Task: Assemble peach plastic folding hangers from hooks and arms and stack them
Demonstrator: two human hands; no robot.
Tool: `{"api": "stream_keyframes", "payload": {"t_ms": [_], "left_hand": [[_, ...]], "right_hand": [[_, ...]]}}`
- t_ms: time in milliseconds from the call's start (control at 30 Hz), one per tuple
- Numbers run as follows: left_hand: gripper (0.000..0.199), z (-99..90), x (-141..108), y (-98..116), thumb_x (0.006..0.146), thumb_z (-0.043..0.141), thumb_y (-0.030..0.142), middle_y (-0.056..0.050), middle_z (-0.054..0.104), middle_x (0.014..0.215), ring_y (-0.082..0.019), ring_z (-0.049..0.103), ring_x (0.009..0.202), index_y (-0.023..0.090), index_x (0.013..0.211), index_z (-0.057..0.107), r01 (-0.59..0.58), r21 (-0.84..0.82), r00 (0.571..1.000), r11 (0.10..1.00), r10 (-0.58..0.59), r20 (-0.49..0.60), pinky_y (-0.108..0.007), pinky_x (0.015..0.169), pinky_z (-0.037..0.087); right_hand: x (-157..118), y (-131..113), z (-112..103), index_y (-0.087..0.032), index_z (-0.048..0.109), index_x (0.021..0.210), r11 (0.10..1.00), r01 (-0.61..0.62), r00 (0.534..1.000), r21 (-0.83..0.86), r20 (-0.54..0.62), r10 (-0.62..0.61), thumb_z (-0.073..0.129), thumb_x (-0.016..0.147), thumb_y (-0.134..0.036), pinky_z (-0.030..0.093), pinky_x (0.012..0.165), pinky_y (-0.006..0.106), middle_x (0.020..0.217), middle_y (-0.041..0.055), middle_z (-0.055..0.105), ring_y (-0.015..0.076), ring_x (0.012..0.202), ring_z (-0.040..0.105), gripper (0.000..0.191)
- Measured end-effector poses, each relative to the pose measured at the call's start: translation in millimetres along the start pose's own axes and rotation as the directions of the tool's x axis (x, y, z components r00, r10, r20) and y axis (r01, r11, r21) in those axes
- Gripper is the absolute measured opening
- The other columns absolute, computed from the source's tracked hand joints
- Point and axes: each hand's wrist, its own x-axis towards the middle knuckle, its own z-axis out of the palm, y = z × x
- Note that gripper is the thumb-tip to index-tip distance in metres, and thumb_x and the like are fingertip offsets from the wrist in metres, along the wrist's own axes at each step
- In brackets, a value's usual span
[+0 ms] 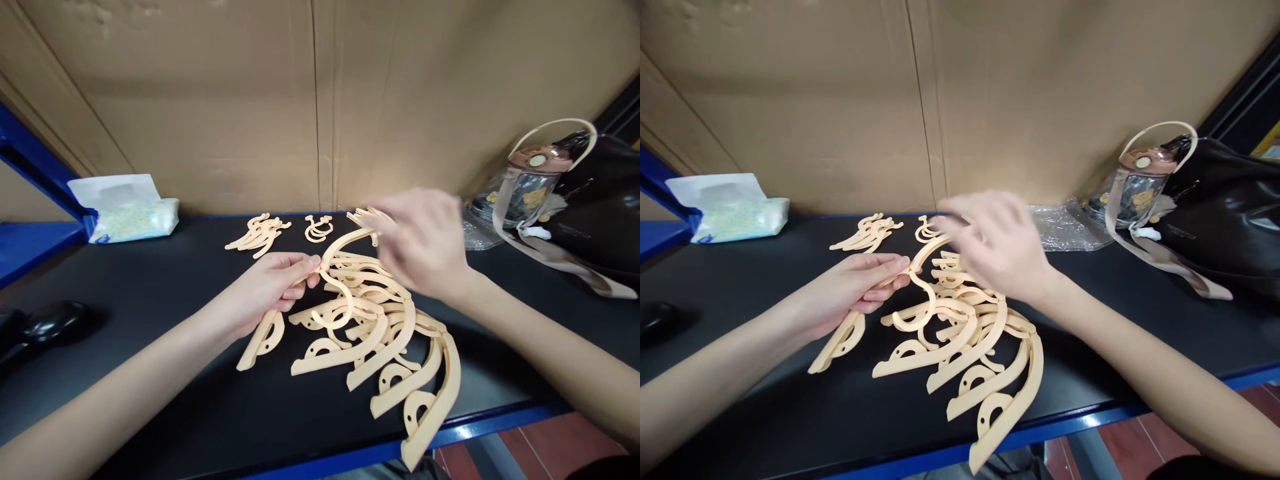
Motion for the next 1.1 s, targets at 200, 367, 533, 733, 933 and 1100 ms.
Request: {"api": "stream_keyframes", "payload": {"t_ms": [200, 367, 533, 733, 933, 1100], "left_hand": [[0.036, 4.7, -5.8, 0.8, 0.082, 0.064, 0.046, 0.005, 0.037, 0.064, -0.004, 0.016, 0.048, 0.015, 0.07, 0.05, 0.045, 0.019, 0.993, 0.999, -0.047, 0.111, -0.016, 0.038, 0.009], [0.036, 2.4, -4.8, 5.5, 0.072, 0.074, 0.044, 0.007, 0.026, 0.059, -0.007, 0.013, 0.05, 0.017, 0.069, 0.052, 0.09, 0.146, 0.983, 0.985, -0.111, 0.148, -0.021, 0.041, 0.007], [0.042, -7.9, 3.0, 8.2, 0.065, 0.076, 0.047, 0.007, 0.024, 0.054, -0.008, 0.013, 0.05, 0.018, 0.058, 0.047, 0.134, 0.274, 0.983, 0.952, -0.163, 0.086, -0.025, 0.044, 0.005], [0.044, -17.3, 11.1, 11.2, 0.061, 0.078, 0.049, 0.005, 0.031, 0.055, -0.008, 0.014, 0.049, 0.017, 0.054, 0.047, 0.178, 0.358, 0.967, 0.916, -0.23, 0.108, -0.026, 0.045, 0.005], [0.046, -19.2, 9.8, 21.7, 0.053, 0.082, 0.048, 0.006, 0.029, 0.053, -0.007, 0.012, 0.048, 0.017, 0.052, 0.047, 0.219, 0.342, 0.949, 0.914, -0.282, 0.144, -0.024, 0.045, 0.003], [0.044, -28.6, 10.1, 20.3, 0.055, 0.083, 0.041, 0.007, 0.026, 0.053, -0.005, 0.012, 0.048, 0.016, 0.053, 0.047, 0.221, 0.319, 0.948, 0.922, -0.28, 0.153, -0.022, 0.042, 0.002]], "right_hand": [[4.6, -17.3, -1.4, -0.01, 0.062, 0.105, 0.966, 0.255, 0.928, -0.054, 0.294, -0.228, 0.034, 0.098, -0.011, 0.046, 0.08, 0.033, 0.098, 0.0101, 0.064, 0.0189, 0.089, 0.058, 0.029], [1.8, -23.1, 2.2, -0.012, 0.06, 0.097, 0.954, 0.267, 0.898, -0.134, 0.393, -0.196, 0.033, 0.098, -0.011, 0.04, 0.06, 0.029, 0.088, 0.0078, 0.061, 0.0179, 0.077, 0.056, 0.026], [1.4, -30.0, 13.0, -0.013, 0.052, 0.108, 0.95, 0.252, 0.84, -0.183, 0.529, -0.121, 0.037, 0.094, -0.008, 0.032, 0.051, 0.028, 0.092, 0.0075, 0.062, 0.0176, 0.072, 0.058, 0.021], [7.6, -30.7, 15.7, -0.016, 0.051, 0.1, 0.989, 0.125, 0.787, -0.077, 0.614, -0.052, 0.047, 0.089, -0.005, 0.022, 0.046, 0.027, 0.086, 0.003, 0.061, 0.0145, 0.067, 0.059, 0.016], [17.9, -30.5, 11.2, -0.018, 0.051, 0.104, 0.986, 0.145, 0.759, -0.087, 0.649, -0.054, 0.048, 0.087, -0.005, 0.016, 0.045, 0.027, 0.08, 0.0017, 0.059, 0.0139, 0.057, 0.057, 0.022], [24.4, -34.2, 16.1, -0.017, 0.052, 0.105, 0.969, 0.206, 0.759, -0.139, 0.648, -0.069, 0.042, 0.091, -0.008, 0.018, 0.046, 0.027, 0.076, 0.0029, 0.057, 0.0141, 0.055, 0.056, 0.02]]}}
